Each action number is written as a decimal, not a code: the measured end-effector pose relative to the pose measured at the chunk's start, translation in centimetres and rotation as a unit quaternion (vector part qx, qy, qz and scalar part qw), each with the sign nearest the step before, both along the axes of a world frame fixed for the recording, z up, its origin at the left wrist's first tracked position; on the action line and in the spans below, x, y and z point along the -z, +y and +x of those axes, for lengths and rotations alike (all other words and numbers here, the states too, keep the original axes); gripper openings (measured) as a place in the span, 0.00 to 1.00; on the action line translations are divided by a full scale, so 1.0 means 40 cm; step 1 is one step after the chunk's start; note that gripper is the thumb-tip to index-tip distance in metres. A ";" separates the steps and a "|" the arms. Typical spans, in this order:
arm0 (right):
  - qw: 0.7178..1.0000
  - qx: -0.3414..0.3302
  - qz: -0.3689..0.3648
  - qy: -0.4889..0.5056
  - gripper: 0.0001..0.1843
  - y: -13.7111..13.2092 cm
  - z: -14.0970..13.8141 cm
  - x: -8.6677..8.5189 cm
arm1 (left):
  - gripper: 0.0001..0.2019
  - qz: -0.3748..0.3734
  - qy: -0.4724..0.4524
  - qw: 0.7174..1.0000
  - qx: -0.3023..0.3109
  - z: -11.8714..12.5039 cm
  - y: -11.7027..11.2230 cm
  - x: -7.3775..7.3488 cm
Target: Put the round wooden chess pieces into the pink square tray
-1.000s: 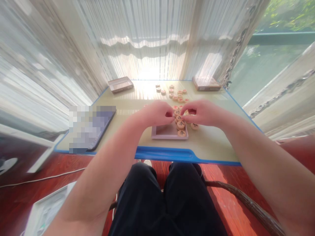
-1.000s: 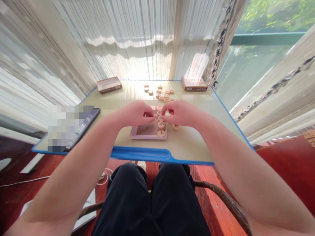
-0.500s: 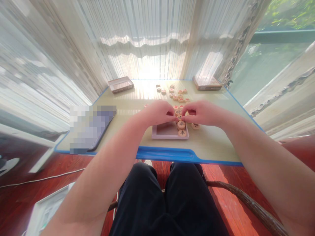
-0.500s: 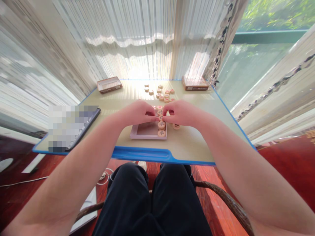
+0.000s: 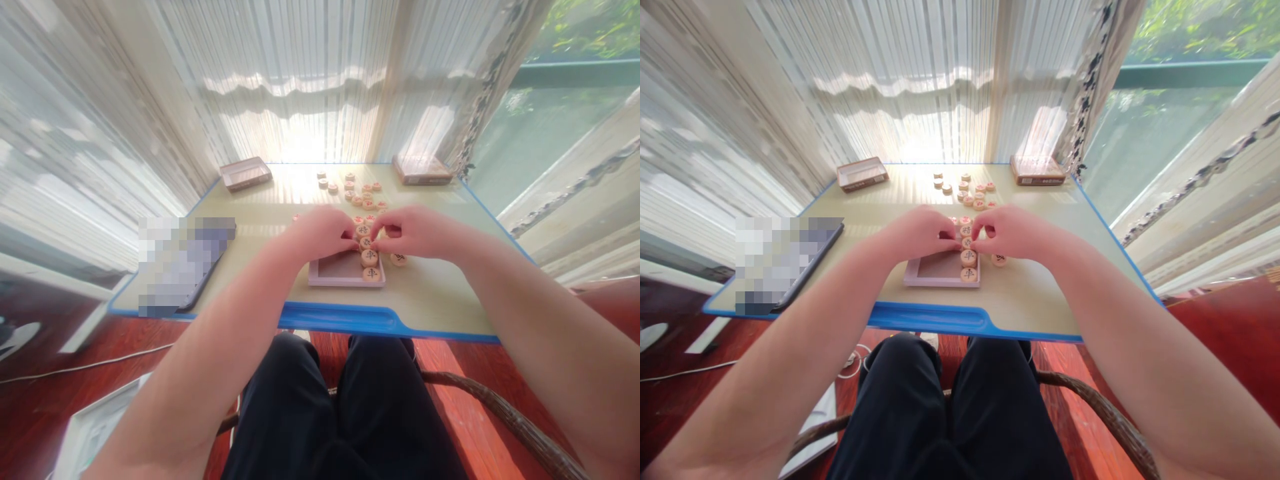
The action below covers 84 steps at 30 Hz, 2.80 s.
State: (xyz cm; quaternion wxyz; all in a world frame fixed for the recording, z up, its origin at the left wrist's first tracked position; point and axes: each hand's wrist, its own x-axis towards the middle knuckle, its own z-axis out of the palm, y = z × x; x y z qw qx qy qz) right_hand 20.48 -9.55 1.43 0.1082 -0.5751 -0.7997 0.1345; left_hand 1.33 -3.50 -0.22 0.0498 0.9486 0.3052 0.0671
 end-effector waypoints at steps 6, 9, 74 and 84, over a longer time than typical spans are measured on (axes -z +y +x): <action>1.000 -0.004 0.009 0.003 0.12 -0.003 -0.001 -0.003 | 0.17 -0.003 -0.001 1.000 -0.001 0.004 -0.004 -0.001; 1.000 -0.001 0.012 0.020 0.12 -0.005 0.000 -0.004 | 0.17 -0.010 -0.005 1.000 -0.002 0.004 -0.004 0.000; 0.998 0.035 -0.027 -0.050 0.11 0.003 0.041 -0.016 | 0.12 -0.051 -0.089 0.994 -0.047 0.009 -0.002 0.013; 0.981 0.016 -0.152 -0.120 0.17 -0.010 0.049 -0.032 | 0.11 0.013 -0.175 0.981 -0.087 -0.006 0.023 0.021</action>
